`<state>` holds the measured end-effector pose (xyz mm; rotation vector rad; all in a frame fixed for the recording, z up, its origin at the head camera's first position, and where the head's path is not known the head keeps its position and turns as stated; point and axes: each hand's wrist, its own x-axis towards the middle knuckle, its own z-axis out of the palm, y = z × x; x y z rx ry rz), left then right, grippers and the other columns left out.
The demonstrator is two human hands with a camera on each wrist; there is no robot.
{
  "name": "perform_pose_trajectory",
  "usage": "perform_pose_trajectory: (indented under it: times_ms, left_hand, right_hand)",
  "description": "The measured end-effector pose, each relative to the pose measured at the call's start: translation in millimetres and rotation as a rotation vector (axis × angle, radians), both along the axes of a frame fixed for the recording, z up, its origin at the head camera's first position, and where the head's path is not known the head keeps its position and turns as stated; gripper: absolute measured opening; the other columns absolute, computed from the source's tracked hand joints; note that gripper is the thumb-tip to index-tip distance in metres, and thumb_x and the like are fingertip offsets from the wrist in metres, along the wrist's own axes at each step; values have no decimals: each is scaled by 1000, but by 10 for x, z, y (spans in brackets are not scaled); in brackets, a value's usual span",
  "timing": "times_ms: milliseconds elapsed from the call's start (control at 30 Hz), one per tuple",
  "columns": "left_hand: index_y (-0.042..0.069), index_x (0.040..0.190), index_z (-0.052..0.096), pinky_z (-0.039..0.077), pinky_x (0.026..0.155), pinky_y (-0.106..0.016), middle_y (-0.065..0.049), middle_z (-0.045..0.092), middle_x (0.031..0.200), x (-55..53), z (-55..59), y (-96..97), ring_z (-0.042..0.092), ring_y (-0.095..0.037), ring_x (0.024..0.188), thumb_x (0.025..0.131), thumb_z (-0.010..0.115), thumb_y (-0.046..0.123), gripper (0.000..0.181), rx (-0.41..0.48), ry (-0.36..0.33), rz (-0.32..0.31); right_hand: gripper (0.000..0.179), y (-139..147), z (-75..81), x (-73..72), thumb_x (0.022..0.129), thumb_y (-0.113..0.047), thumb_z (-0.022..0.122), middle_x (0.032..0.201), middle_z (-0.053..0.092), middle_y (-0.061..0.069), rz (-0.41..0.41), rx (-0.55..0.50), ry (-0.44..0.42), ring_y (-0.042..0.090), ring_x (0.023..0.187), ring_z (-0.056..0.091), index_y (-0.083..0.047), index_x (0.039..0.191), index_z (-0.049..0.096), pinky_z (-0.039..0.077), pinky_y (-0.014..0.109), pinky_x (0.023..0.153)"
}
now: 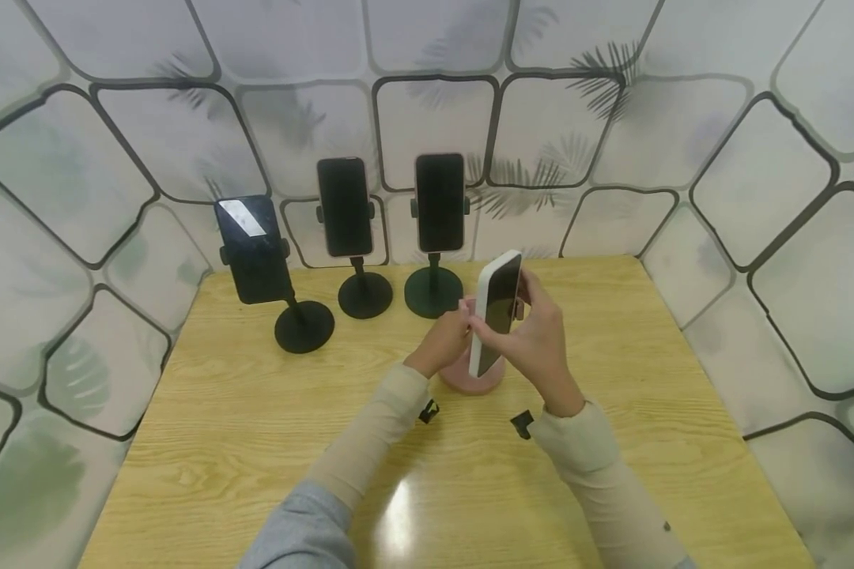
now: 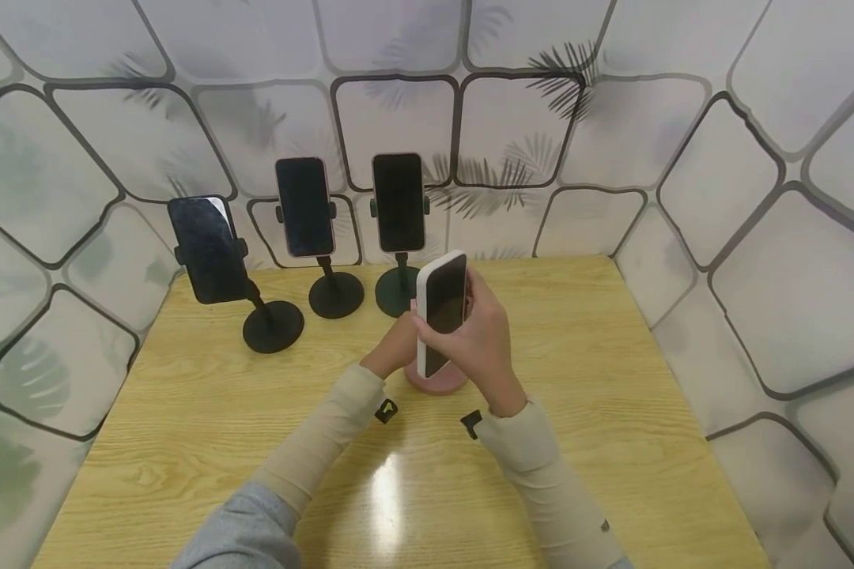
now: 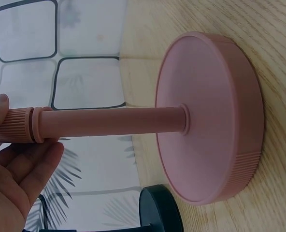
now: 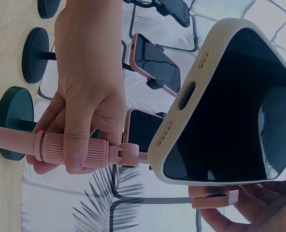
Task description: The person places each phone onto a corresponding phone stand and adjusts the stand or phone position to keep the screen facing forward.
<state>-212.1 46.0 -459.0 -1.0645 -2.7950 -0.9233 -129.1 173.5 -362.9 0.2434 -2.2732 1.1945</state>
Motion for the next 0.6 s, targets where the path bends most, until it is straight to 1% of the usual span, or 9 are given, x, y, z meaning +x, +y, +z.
perform_pose_trajectory:
  times_ms: [167, 267, 400, 467, 600]
  left_hand:
    - [-5, 101, 63, 55, 69, -37, -19, 70, 87, -10, -12, -4, 69, -28, 82, 96, 51, 8, 19, 11, -11, -2]
    - [-5, 103, 62, 55, 70, -37, -19, 70, 87, -12, -17, -8, 69, -28, 82, 96, 51, 10, 20, 11, 2, -6]
    - [-6, 104, 60, 55, 69, -38, -20, 69, 86, -13, -11, -4, 68, -29, 81, 96, 51, 7, 19, 8, 6, -7]
    - [-7, 108, 57, 55, 70, -39, -20, 69, 87, -13, -5, -1, 68, -30, 82, 96, 50, 6, 20, 8, -10, -9]
    - [-6, 116, 53, 55, 75, -40, -22, 68, 93, -19, 2, 3, 67, -32, 88, 96, 48, 5, 24, 11, -30, -12]
  right_hand:
    - [73, 14, 15, 0, 66, -22, 84, 101, 64, 17, -10, 7, -48, 27, 88, 62, 2, 126, 51, 51, 39, 70]
    - [74, 19, 17, -1, 66, -22, 84, 104, 64, 17, -6, 7, -69, 28, 91, 63, 1, 127, 50, 54, 42, 70]
    - [75, 19, 9, -4, 66, -22, 84, 105, 63, 18, -9, 9, -79, 28, 92, 62, 1, 128, 49, 54, 43, 68]
    - [76, 19, -1, -6, 66, -23, 83, 106, 62, 18, -16, 11, -81, 28, 92, 61, 1, 128, 48, 53, 43, 67]
    - [76, 15, -19, -27, 66, -26, 83, 105, 61, 16, -36, 29, -87, 26, 89, 59, 0, 127, 47, 50, 36, 64]
